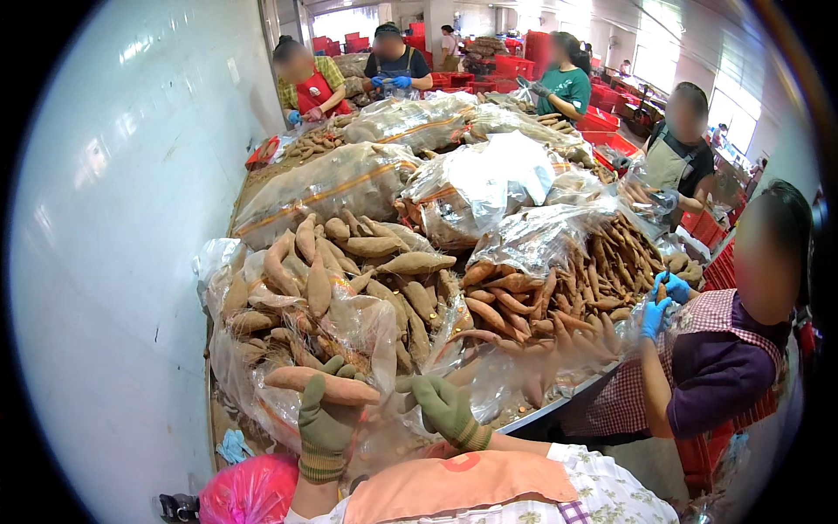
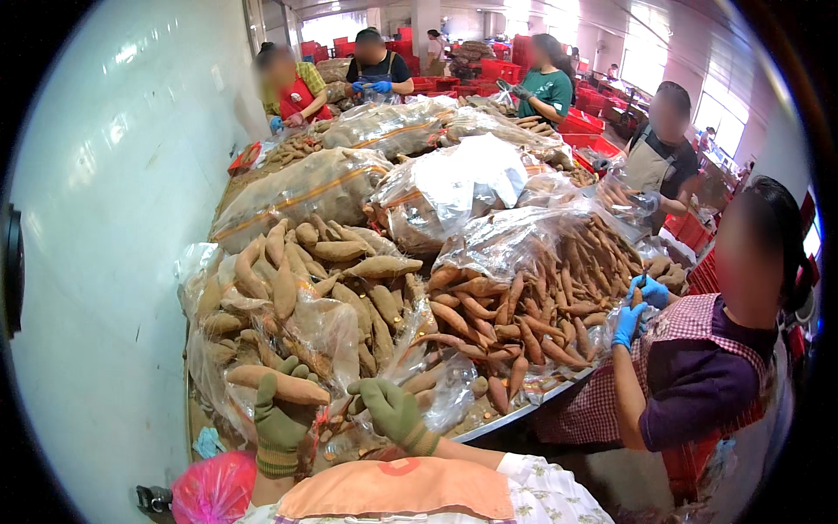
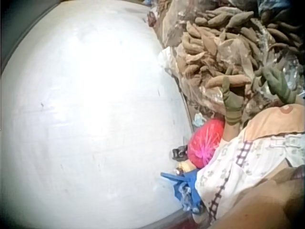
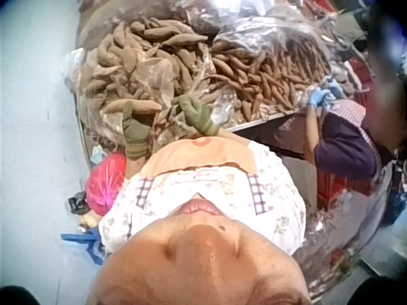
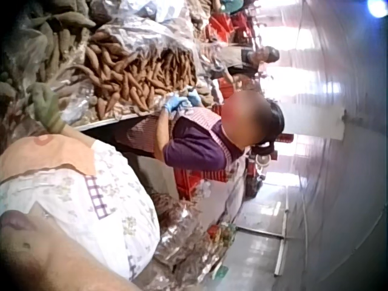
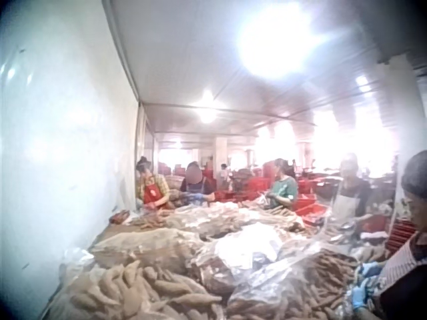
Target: The person peels a root vegetable using a small blade, then places the peeled item into a clear plastic bag and picks up another from a pile.
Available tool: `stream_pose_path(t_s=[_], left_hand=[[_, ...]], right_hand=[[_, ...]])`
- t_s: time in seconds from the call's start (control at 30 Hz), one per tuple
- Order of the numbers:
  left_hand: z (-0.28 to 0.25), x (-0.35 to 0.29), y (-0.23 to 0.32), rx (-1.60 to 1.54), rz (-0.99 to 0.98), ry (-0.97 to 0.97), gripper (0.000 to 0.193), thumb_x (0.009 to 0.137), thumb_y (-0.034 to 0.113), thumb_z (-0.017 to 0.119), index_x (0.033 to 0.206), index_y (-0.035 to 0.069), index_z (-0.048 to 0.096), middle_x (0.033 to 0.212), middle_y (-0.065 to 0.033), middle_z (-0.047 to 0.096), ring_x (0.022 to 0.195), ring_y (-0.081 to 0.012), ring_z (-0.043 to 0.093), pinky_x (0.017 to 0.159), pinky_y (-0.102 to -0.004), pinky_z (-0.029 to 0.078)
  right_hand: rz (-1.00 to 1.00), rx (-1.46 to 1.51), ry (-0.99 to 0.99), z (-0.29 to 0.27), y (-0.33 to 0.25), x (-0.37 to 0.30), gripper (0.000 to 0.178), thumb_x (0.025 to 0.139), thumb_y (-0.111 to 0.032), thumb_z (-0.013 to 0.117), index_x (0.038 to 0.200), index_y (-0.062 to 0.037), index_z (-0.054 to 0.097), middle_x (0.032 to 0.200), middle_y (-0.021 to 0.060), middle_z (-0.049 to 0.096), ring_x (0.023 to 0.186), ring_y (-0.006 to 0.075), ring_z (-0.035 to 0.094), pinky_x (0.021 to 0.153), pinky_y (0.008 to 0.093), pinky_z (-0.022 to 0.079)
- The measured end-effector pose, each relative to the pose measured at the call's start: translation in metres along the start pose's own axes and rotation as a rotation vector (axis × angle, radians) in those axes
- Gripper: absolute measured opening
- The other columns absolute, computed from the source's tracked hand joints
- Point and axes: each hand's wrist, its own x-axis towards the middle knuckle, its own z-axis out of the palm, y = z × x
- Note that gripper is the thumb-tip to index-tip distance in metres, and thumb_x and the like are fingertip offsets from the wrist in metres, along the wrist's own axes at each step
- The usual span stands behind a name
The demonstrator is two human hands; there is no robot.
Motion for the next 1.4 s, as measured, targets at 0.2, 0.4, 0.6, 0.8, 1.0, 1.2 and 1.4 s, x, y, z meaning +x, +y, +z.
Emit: stream_pose_path(t_s=[0.2,0.4,0.6,0.8,1.0,1.2,1.4], left_hand=[[-0.011,-0.002,-0.003,0.016,-0.014,-0.082,0.057,0.096,0.026,0.065,0.144,-0.003,0.051,0.129,-0.0194,0.068,0.12,-0.0351,0.065,0.107,-0.0526,0.049],[-0.009,-0.002,-0.002,0.068,0.019,-0.124,0.058,0.095,0.024,0.066,0.144,-0.004,0.049,0.133,-0.0189,0.064,0.122,-0.0343,0.062,0.109,-0.0523,0.048],[-0.013,-0.004,-0.003,0.029,-0.004,-0.028,0.057,0.095,0.021,0.067,0.144,-0.003,0.05,0.133,-0.0182,0.064,0.123,-0.0346,0.062,0.109,-0.0531,0.048],[-0.018,-0.003,-0.004,-0.022,-0.085,-0.035,0.054,0.096,0.024,0.066,0.142,-0.002,0.052,0.13,-0.0174,0.066,0.121,-0.0348,0.063,0.107,-0.0524,0.049],[-0.009,-0.008,-0.006,0.079,0.035,0.036,0.053,0.095,0.022,0.065,0.141,-0.002,0.053,0.127,-0.0183,0.067,0.119,-0.0355,0.064,0.106,-0.0521,0.05],[-0.009,-0.011,-0.005,0.058,0.01,0.003,0.05,0.095,0.018,0.066,0.139,-0.003,0.055,0.129,-0.0195,0.067,0.121,-0.0361,0.064,0.109,-0.0527,0.05],[-0.009,-0.009,-0.007,0.053,0.003,-0.022,0.047,0.094,0.015,0.067,0.137,-0.002,0.058,0.129,-0.0187,0.067,0.121,-0.0342,0.064,0.109,-0.052,0.049]], right_hand=[[-0.042,-0.043,-0.015,0.002,0.002,0.0,0.044,0.11,-0.037,0.045,0.125,-0.0043,0.07,0.092,0.0011,0.069,0.075,0.0077,0.055,0.071,0.025,0.046],[0.088,0.054,-0.076,0.003,0.0,0.001,0.04,0.109,-0.035,0.047,0.125,-0.0058,0.07,0.091,0.0013,0.069,0.066,0.0035,0.049,0.06,0.0217,0.042],[0.081,0.006,0.025,0.004,-0.005,-0.001,0.039,0.108,-0.033,0.049,0.125,-0.0047,0.07,0.089,0.0042,0.072,0.054,0.0037,0.045,0.05,0.0218,0.037],[0.09,0.013,-0.009,0.002,0.0,0.001,0.038,0.106,-0.037,0.053,0.121,-0.0071,0.072,0.09,0.004,0.071,0.066,0.0082,0.055,0.061,0.0254,0.047],[0.142,0.019,-0.021,0.001,0.001,0.001,0.037,0.106,-0.035,0.055,0.12,-0.0055,0.072,0.092,0.0031,0.071,0.074,0.0091,0.06,0.067,0.0256,0.05],[0.095,0.09,-0.027,0.004,0.005,0.004,0.032,0.106,-0.027,0.057,0.116,-0.0005,0.072,0.09,0.0036,0.073,0.084,0.0099,0.064,0.077,0.0255,0.052],[0.065,0.105,-0.043,0.004,0.0,0.0,0.031,0.106,-0.025,0.057,0.114,0.0006,0.071,0.093,0.0049,0.073,0.085,0.0107,0.064,0.078,0.0267,0.052]])
